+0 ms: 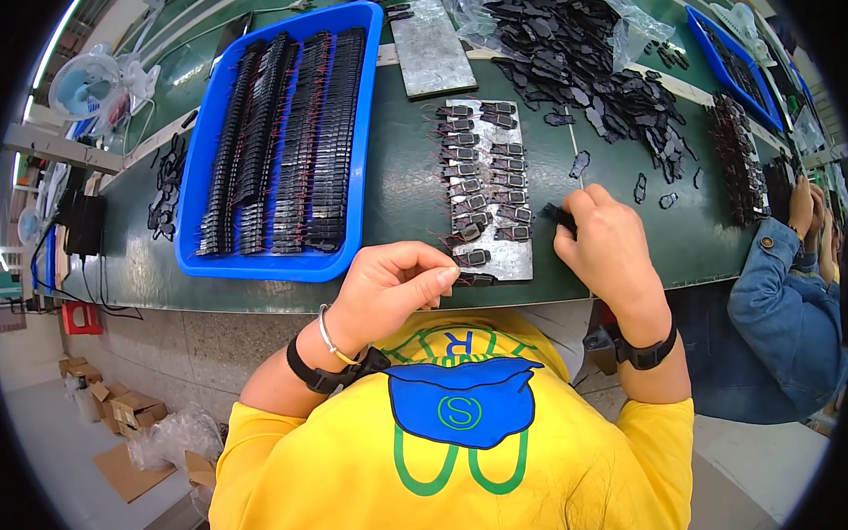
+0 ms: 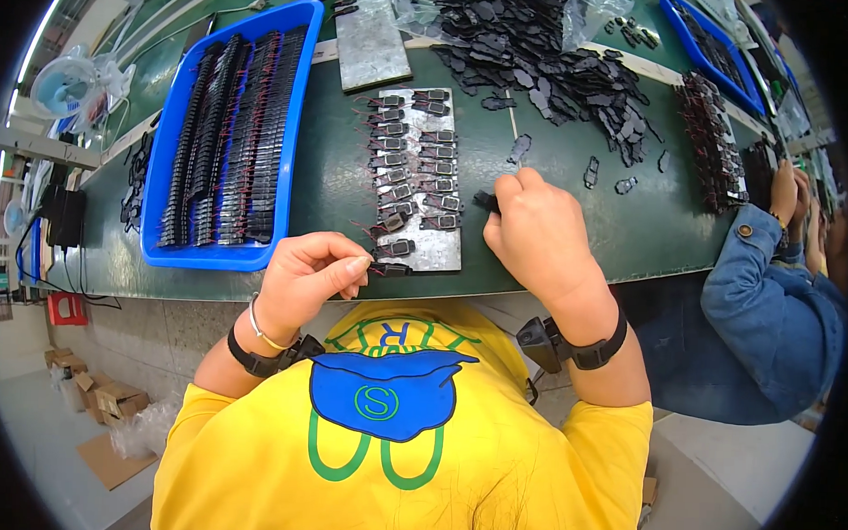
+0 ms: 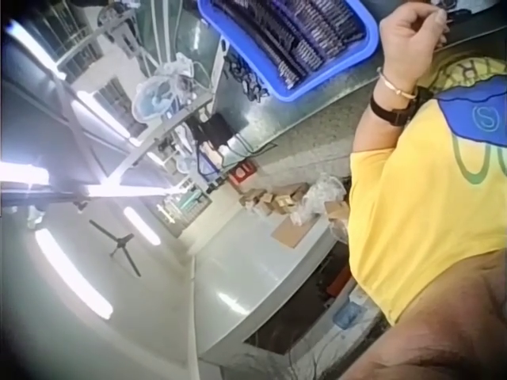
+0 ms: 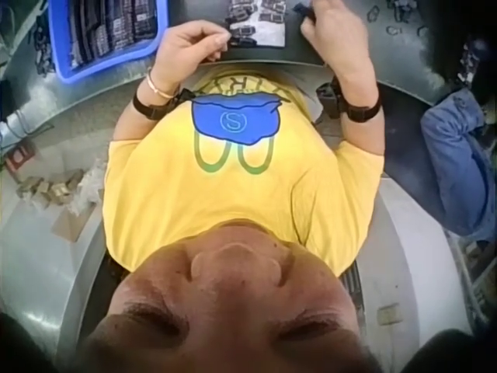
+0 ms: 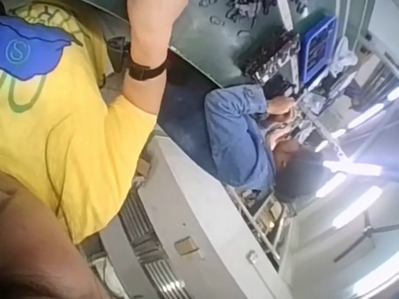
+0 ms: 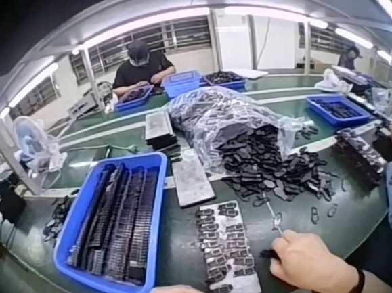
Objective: The person assembles electronic components by hand, picking up a small black housing and a speaker unit, fitting them together, and placing the assembled unit onto a metal plate. This process is repeated, with the person occasionally reaching into a blue tray to retrieve more parts.
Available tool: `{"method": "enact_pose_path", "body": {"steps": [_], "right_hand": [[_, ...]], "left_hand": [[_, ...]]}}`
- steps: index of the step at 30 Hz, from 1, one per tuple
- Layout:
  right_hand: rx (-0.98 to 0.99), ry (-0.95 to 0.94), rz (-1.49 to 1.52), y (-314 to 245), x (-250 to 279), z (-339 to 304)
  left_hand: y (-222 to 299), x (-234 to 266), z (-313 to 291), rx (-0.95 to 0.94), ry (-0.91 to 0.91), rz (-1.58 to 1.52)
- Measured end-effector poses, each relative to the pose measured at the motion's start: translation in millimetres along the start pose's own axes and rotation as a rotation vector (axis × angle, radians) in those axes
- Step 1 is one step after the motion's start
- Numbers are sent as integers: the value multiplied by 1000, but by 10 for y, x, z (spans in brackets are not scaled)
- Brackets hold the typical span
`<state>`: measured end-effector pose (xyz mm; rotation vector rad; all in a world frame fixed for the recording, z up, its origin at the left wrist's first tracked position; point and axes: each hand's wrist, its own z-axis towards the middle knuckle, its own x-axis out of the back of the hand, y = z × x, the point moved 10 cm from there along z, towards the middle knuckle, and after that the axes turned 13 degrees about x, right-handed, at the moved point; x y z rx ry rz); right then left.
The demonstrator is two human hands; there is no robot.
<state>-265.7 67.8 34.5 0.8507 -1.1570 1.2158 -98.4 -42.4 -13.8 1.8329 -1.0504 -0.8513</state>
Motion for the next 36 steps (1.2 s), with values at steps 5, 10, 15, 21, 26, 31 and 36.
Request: {"method": "enact_pose_path", "body": {"steps": [5, 10, 15, 21, 26, 31, 36], "right_hand": [[-53, 140, 381, 50, 83, -40], [53, 320, 823, -238, 237, -80], [327, 372, 794, -670, 402, -43], [425, 443, 546, -891, 454, -94], [377, 443, 467, -952, 420, -167], [349, 429, 468, -945, 412, -189], [337, 427, 482, -932, 420, -192]], "left_hand": [[-44, 17, 15, 28, -3, -28], [-54, 2, 38, 62, 6, -56], [-54, -2, 52, 55, 15, -48], [-91, -51, 54, 114, -15, -97], [-149, -72, 73, 147, -50, -184], [-190, -89, 76, 139, -75, -270], [-196, -101, 56, 126, -87, -275]]}}
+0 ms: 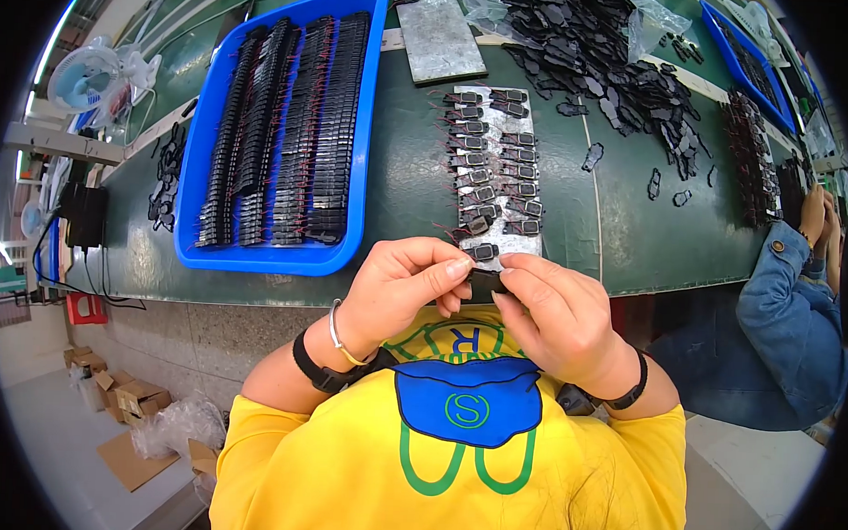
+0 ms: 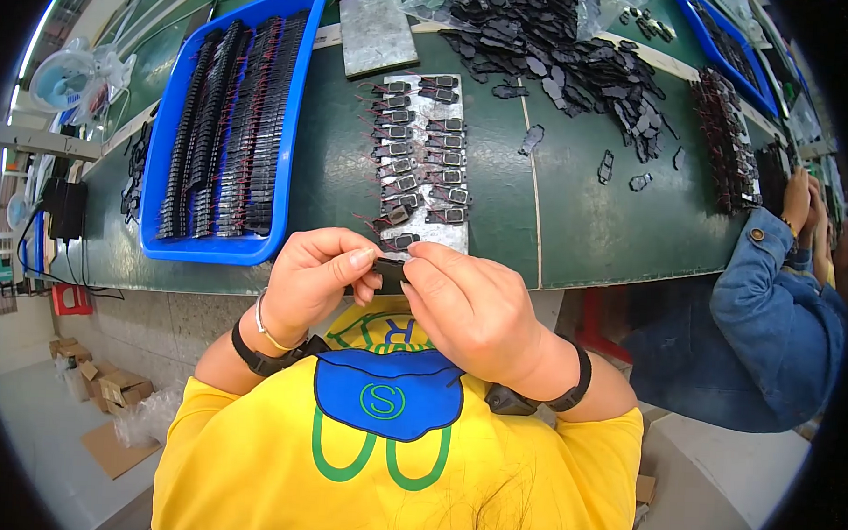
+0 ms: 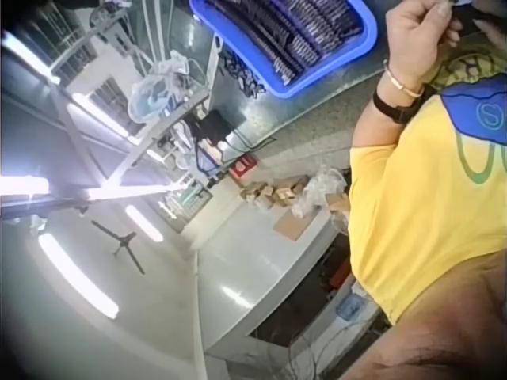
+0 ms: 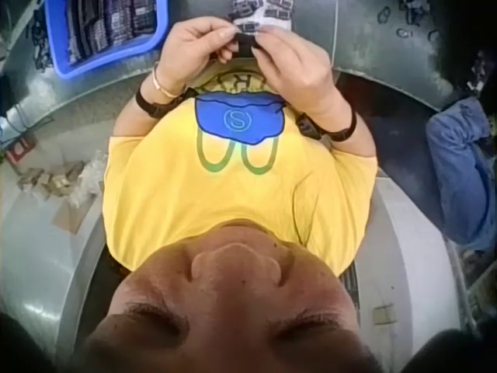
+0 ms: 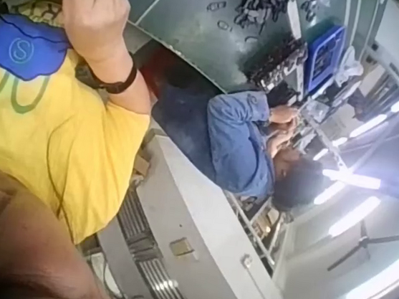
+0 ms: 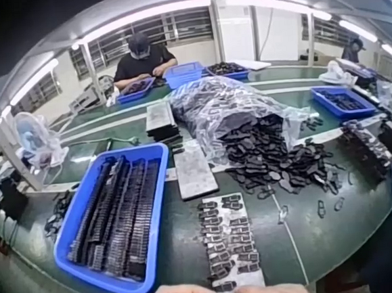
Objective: The person assembles electronic components by hand, picking up a small black housing and a speaker unit, fitting them together, and placing the assembled unit onto a metal plate. This process is repeated, with the person occasionally reaching into a blue tray to retrieve more parts.
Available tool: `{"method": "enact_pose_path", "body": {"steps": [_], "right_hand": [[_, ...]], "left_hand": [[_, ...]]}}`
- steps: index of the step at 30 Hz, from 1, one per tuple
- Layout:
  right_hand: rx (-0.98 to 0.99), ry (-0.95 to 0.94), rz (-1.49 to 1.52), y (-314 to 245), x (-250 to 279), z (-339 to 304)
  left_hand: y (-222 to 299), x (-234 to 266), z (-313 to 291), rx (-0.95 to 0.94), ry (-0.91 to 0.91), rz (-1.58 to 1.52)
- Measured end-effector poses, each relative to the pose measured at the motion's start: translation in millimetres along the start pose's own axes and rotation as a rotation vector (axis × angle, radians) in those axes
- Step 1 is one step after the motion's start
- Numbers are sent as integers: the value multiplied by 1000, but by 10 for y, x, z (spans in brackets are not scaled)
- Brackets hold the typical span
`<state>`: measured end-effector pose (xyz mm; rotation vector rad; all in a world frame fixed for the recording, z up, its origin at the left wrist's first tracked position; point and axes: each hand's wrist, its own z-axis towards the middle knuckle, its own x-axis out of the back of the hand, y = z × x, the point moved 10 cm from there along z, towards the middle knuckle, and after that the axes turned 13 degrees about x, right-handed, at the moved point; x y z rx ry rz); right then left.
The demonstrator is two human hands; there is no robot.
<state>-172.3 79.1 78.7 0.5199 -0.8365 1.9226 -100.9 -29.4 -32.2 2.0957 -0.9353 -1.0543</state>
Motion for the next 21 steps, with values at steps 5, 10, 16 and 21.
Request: {"method": "enact_pose_path", "body": {"steps": [5, 10, 16, 21], "right_hand": [[0, 3, 28, 1, -2, -3], [25, 4, 22, -35, 2, -12], [81, 11, -13, -88, -4, -35], [104, 35, -17, -116, -4, -23]], "left_hand": [[20, -22, -40, -21, 6, 48], [76, -69, -108, -55, 4, 113], [213, -182, -226, -215, 11, 157], [372, -200, -320, -406, 119, 464]]}}
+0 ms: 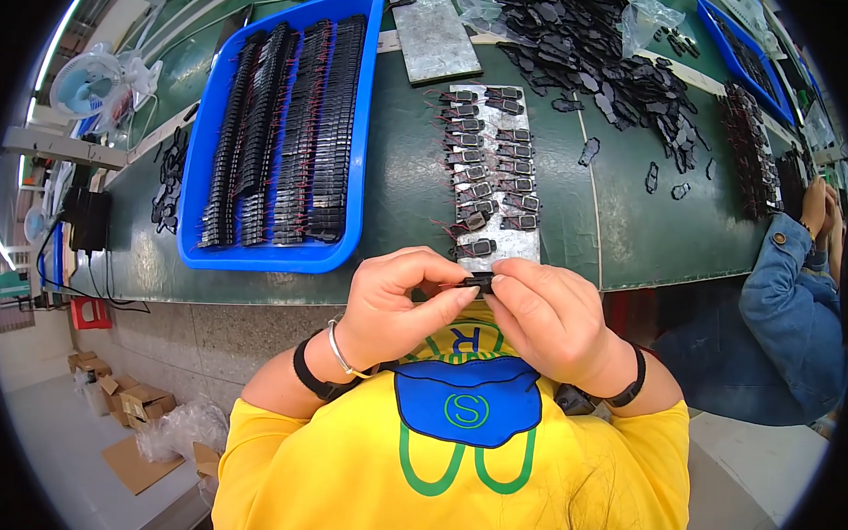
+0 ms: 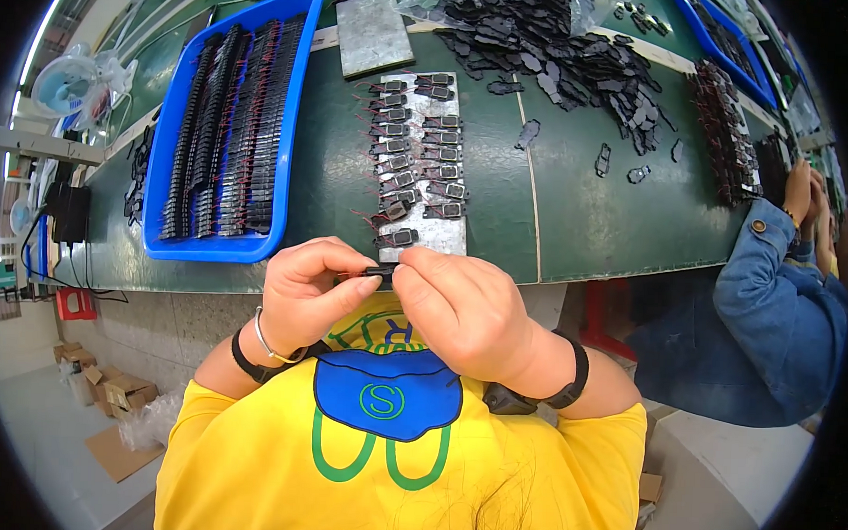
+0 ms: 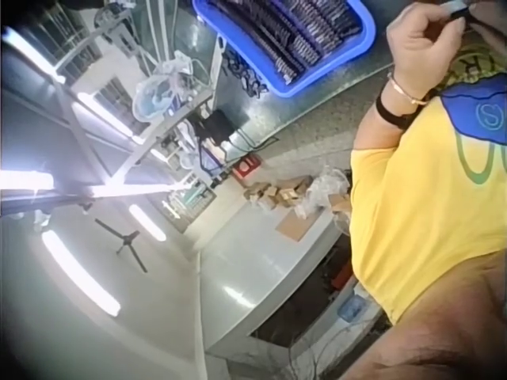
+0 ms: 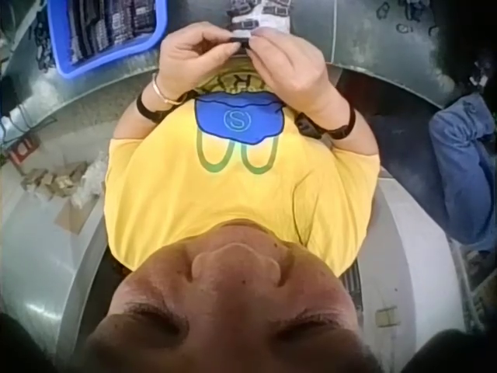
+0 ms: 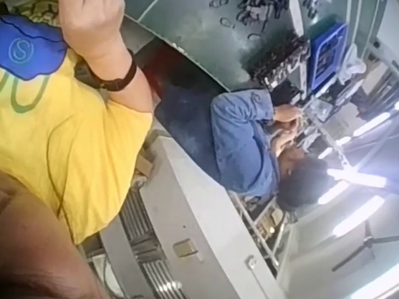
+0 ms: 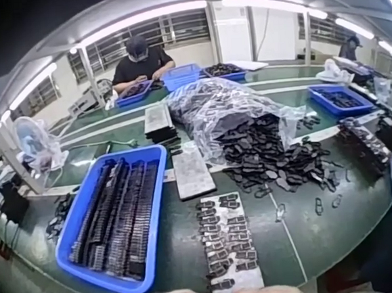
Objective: The person assembles electronic components by hand, picking up a small black housing and a speaker unit, fitting them together, and placing the assembled unit onto a metal plate. This process is repeated, with the person occasionally reaching into a blue tray to retrieve more parts.
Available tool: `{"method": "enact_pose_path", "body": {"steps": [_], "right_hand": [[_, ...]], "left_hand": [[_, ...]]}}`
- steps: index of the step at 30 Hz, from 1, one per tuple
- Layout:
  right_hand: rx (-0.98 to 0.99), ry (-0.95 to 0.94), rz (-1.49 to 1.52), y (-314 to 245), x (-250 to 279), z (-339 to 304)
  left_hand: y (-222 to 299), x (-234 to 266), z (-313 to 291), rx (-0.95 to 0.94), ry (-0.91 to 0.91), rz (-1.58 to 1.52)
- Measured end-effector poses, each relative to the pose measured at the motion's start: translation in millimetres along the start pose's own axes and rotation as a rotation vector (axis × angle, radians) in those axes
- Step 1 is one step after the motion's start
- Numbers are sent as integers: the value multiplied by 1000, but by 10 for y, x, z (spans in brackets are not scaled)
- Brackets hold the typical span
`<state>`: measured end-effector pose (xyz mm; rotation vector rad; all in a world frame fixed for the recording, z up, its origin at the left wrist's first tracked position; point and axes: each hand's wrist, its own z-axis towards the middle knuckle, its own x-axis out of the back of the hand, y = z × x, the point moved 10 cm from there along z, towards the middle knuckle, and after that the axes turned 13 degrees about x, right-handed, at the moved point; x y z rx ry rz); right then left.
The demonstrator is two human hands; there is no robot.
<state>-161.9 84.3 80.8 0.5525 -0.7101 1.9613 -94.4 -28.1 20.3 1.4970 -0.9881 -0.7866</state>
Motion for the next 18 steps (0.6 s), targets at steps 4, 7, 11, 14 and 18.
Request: {"method": "enact_pose_path", "body": {"steps": [4, 7, 11, 14, 18], "right_hand": [[-107, 37, 150, 125, 16, 6], [-319, 77, 407, 332, -45, -54], [-427, 1, 637, 426, -257, -168], [-163, 97, 499, 311, -144, -55], [-50, 108, 393, 252, -76, 9]], "left_hand": [[112, 58, -49, -158, 25, 113], [164, 85, -64, -217, 23, 109], [259, 73, -70, -312, 31, 152], [299, 68, -88, -392, 47, 189], [351, 26, -95, -466, 45, 284]]}}
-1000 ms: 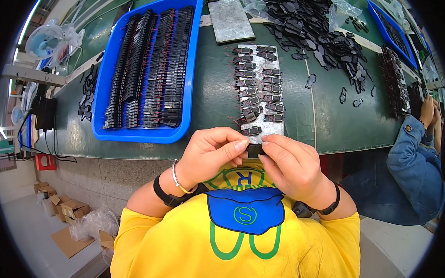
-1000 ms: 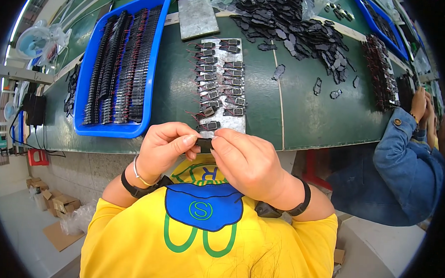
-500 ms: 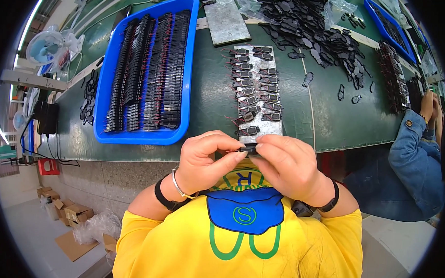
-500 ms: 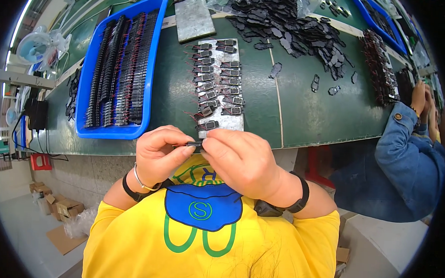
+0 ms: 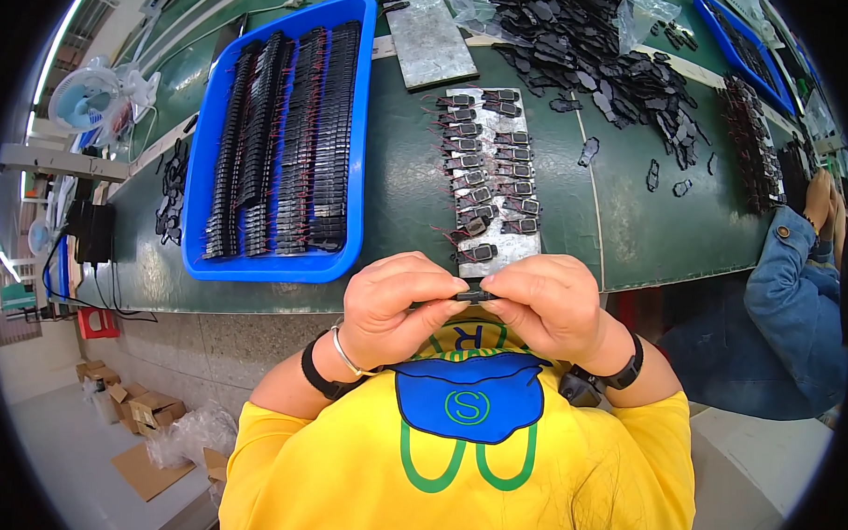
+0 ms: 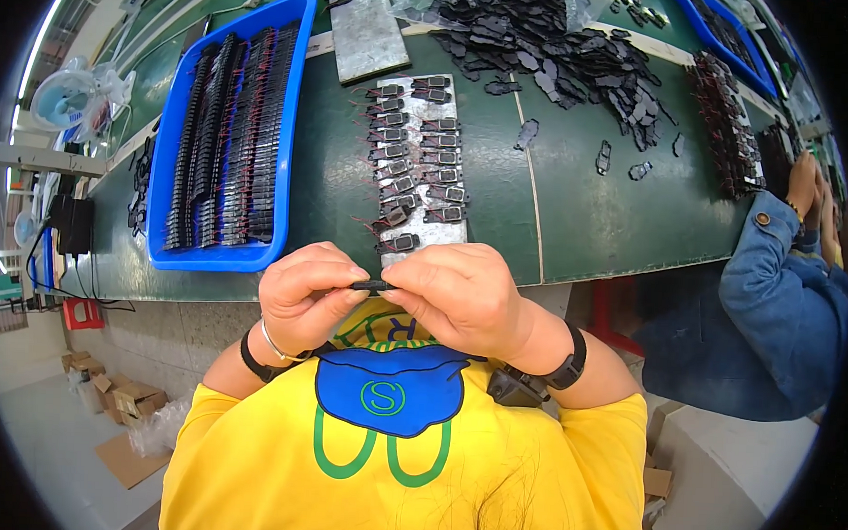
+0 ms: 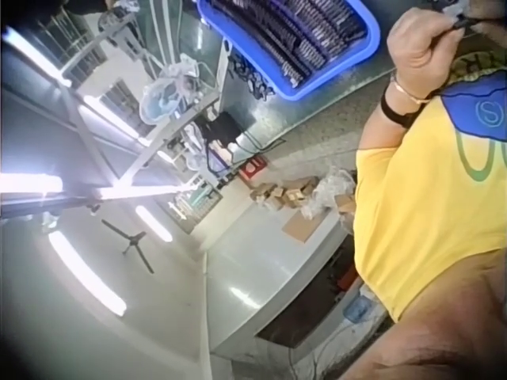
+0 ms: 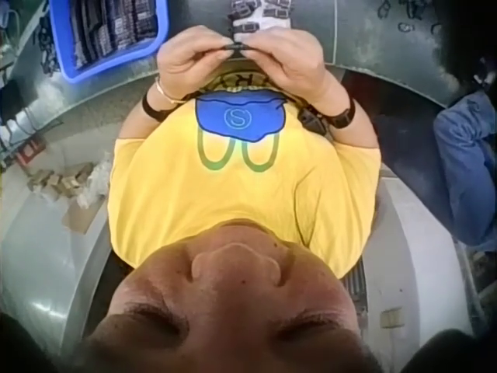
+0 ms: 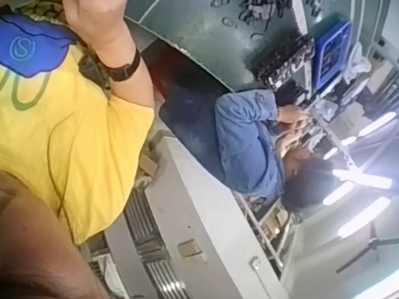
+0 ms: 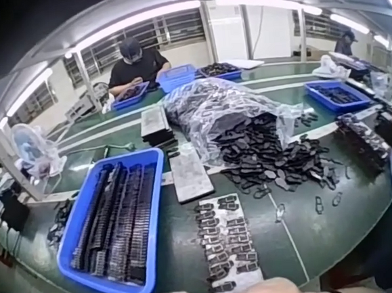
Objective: The person assembles electronic components by hand, picking up a small black housing and a speaker unit, fitting them together, and placing the assembled unit onto a metal plate. This process is repeated, with the person occasionally reaching into a blue tray to retrieve more parts.
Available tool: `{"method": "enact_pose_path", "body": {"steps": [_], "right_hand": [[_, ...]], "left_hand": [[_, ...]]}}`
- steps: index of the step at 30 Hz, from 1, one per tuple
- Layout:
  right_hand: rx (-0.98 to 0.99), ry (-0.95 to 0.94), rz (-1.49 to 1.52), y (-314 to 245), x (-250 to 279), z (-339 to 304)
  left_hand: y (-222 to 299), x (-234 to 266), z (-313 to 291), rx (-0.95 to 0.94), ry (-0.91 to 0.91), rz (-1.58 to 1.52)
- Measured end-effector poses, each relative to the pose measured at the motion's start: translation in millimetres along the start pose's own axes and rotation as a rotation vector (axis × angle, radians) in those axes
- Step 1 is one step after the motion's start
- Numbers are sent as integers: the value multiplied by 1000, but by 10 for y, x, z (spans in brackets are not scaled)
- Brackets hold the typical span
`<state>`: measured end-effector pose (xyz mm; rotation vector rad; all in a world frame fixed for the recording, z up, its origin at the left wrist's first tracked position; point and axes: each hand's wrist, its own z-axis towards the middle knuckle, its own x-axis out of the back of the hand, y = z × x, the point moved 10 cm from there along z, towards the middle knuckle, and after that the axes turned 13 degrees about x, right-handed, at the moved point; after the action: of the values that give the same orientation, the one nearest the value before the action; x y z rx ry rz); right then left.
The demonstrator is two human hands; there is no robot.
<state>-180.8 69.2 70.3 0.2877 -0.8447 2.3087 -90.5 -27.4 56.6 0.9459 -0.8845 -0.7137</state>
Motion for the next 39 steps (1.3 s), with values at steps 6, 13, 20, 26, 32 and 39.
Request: {"method": "enact_pose_path", "body": {"steps": [6, 13, 20, 26, 32, 39], "right_hand": [[1, -12, 31, 40, -45, -44], [-35, 37, 51, 89, -40, -71], [-230, -19, 156, 225, -64, -144], [-194, -1, 97, 224, -37, -156], [-178, -26, 64, 202, -37, -141], [-24, -67, -73, 17, -95, 0]], "left_hand": [[34, -52, 29, -73, -22, 61], [5, -35, -13, -97, 16, 66], [-114, -24, -45, 22, 33, 78], [-117, -21, -56, 22, 32, 91], [-48, 47, 8, 203, 74, 97], [383, -22, 70, -149, 2, 532]]}}
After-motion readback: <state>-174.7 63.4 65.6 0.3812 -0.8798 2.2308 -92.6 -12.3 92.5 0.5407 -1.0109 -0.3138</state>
